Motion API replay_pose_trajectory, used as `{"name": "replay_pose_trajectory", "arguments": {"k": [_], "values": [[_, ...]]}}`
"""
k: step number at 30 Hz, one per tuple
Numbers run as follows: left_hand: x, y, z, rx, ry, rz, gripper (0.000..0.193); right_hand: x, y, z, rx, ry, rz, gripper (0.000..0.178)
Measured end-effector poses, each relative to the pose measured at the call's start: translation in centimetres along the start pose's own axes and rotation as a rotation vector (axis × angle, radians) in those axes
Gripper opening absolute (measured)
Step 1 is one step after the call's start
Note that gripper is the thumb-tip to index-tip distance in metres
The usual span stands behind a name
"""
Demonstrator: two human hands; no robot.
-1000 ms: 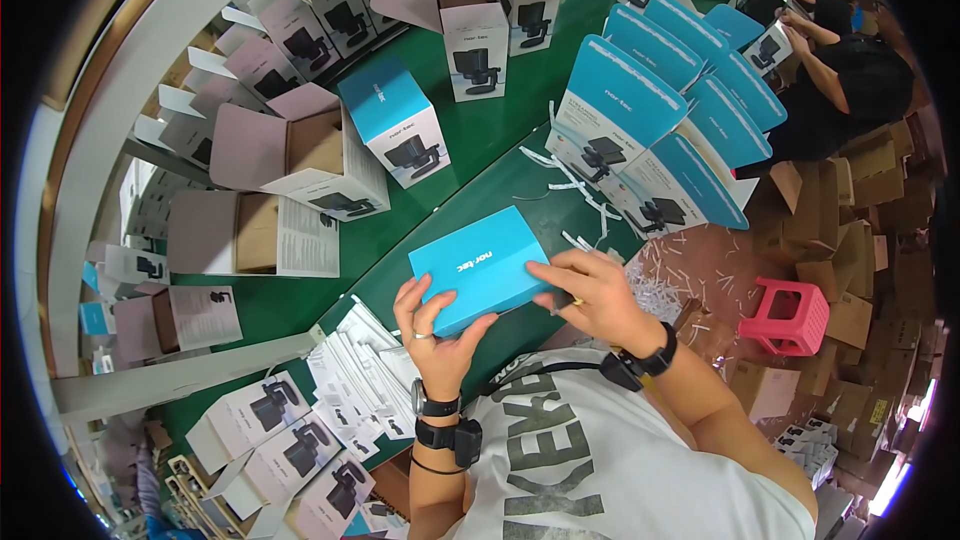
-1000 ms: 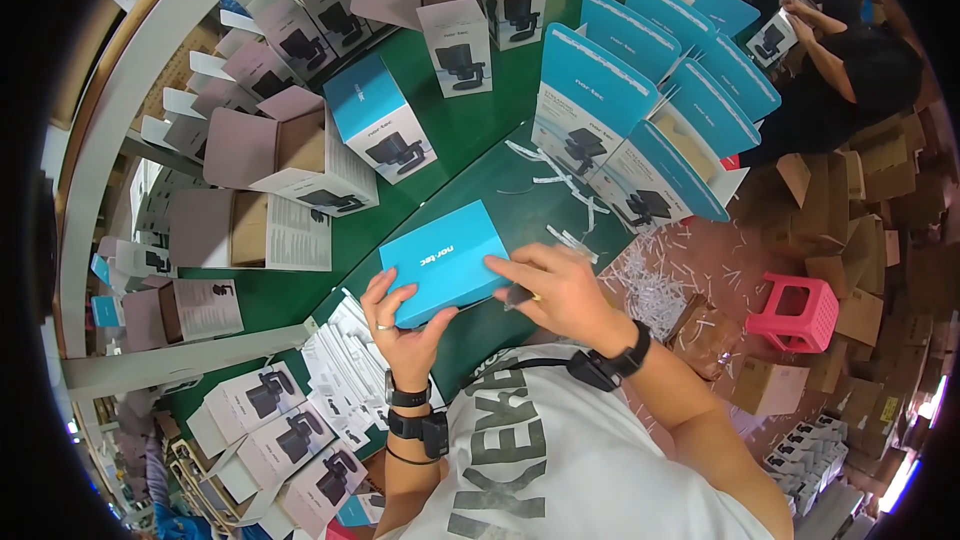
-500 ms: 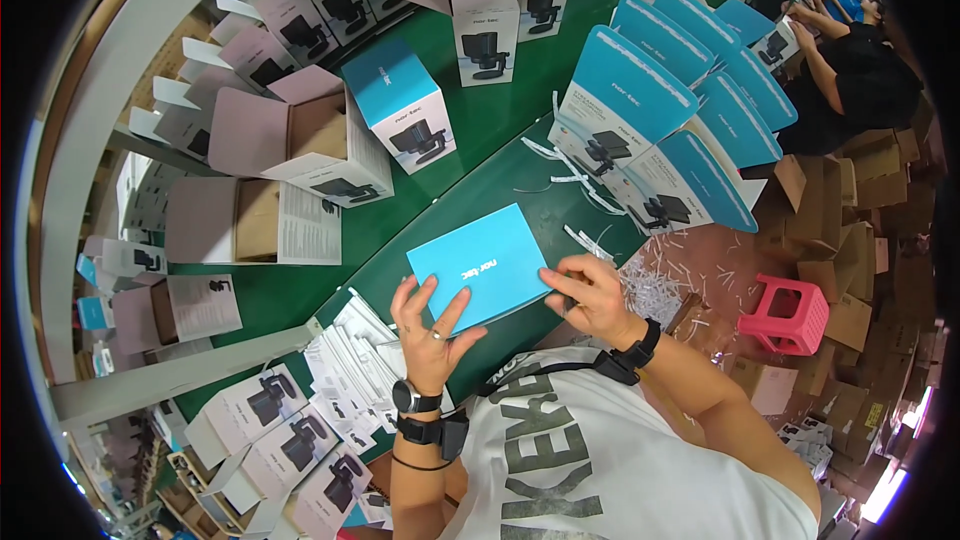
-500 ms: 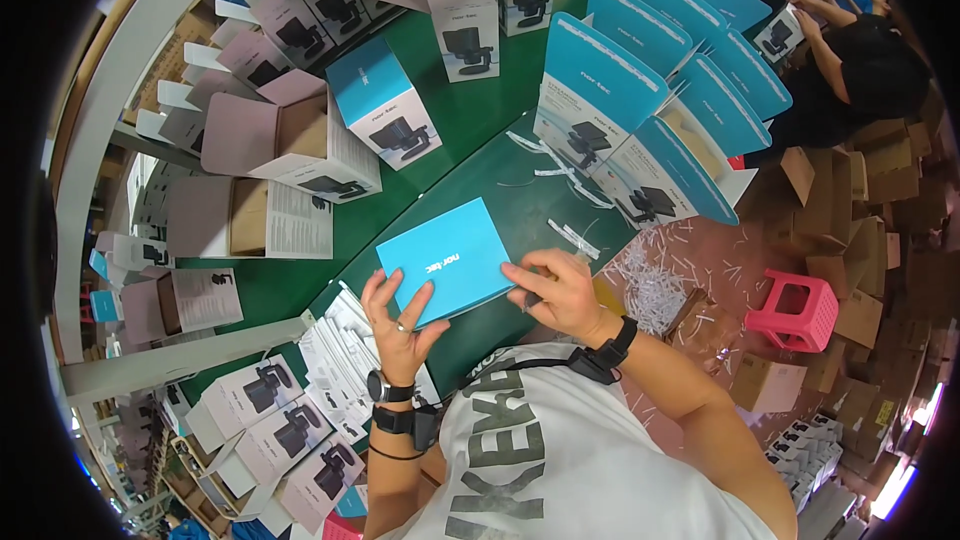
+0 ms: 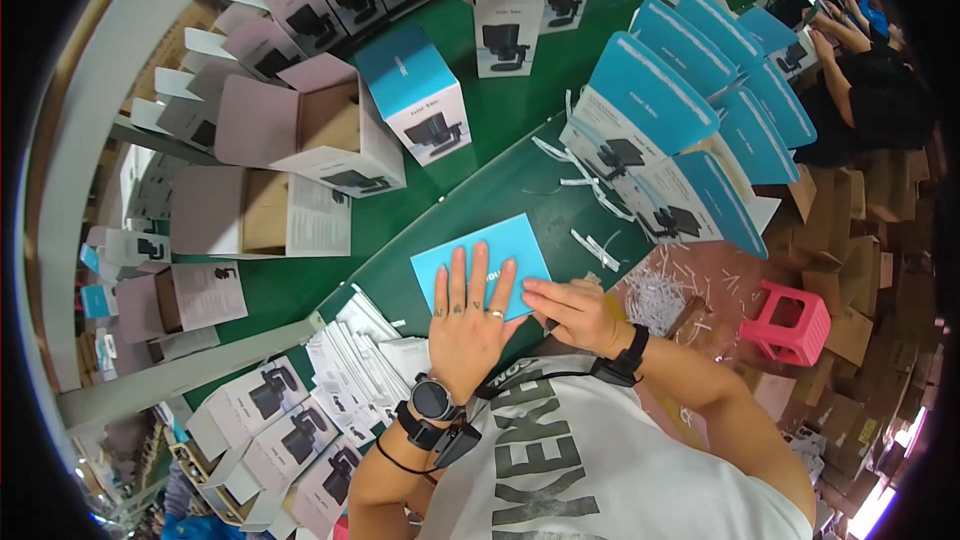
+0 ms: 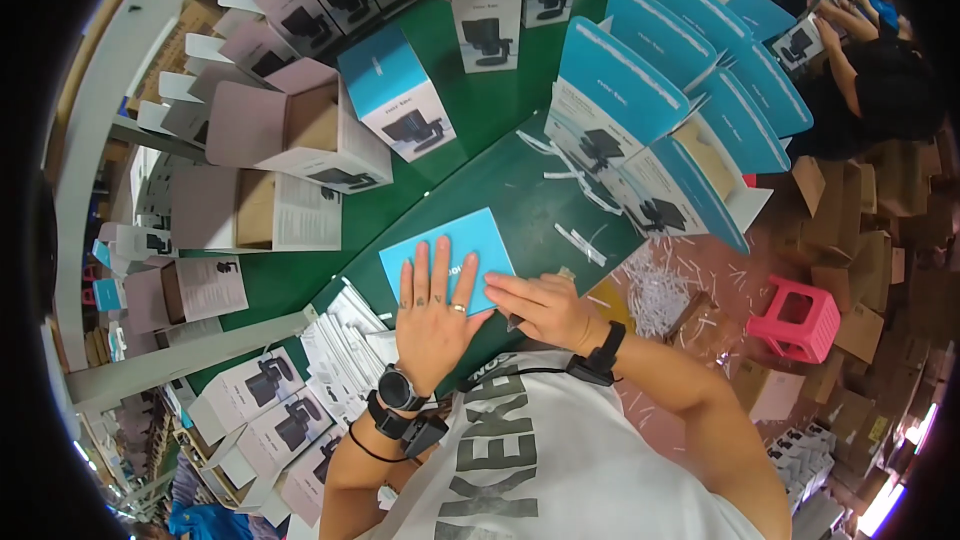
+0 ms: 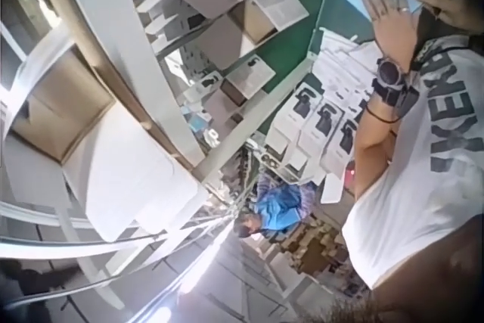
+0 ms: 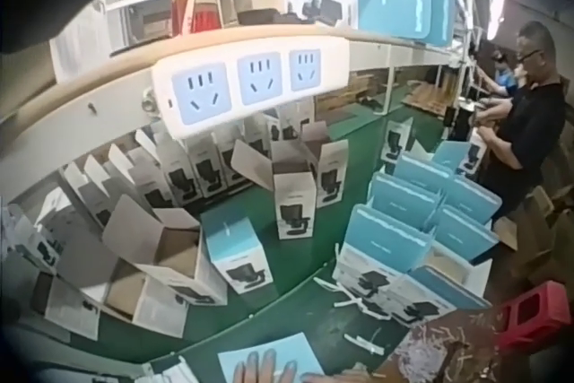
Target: The person seals a blue box with tape, places it on a shelf, and retrieves a white box. They insert a manual into the white box, seal it with tape, and place it inside a blue box before sealing that box and returning it to the shelf.
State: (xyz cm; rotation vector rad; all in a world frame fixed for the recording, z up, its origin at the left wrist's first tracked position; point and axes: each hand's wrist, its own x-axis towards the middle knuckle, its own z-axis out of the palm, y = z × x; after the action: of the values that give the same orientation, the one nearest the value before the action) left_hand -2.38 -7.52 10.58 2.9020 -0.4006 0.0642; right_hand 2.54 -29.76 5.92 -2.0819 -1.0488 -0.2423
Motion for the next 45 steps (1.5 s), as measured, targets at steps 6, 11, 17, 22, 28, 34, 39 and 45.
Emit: {"name": "replay_pose_trajectory", "arguments": {"k": [6, 11, 17, 22, 28, 34, 39, 45], "values": [[1.6, -1.9, -3.8, -0.143, 0.027, 0.098, 0.094, 1.1, 0.8, -1.2, 0.2, 0.0, -0.019, 0.03], [2.4, -4.4, -3.5, -0.166, -0.011, 0.129, 0.102, 2.6, 1.4, -0.9, 0.48, 0.014, 0.125, 0.027], [2.5, -4.7, -3.3, -0.126, 0.057, 0.105, 0.105, 9.4, 5.0, 1.5, 0.469, 0.01, 0.087, 0.016], [2.3, -8.1, -5.0, -0.118, 0.08, 0.117, 0.112, 29.1, 10.8, 0.4, -0.231, 0.575, 0.365, 0.027], [-4.5, -19.3, -8.7, -0.079, 0.147, -0.21, 0.11, 37.5, 20.9, -3.9, -0.754, -0.071, 0.666, 0.031], [-7.1, -28.5, -10.0, -0.03, 0.228, -0.342, 0.107, 36.5, 22.3, -4.4, -0.992, -0.138, 0.44, 0.033], [-3.9, -29.6, -9.2, 0.089, 0.144, -0.508, 0.108, 36.1, 12.8, -5.8, -1.001, -0.382, 0.344, 0.026], [-3.4, -30.2, -3.9, 0.229, 0.275, -0.484, 0.108, 25.9, 1.9, -4.5, -0.596, -0.489, 0.275, 0.018]]}}
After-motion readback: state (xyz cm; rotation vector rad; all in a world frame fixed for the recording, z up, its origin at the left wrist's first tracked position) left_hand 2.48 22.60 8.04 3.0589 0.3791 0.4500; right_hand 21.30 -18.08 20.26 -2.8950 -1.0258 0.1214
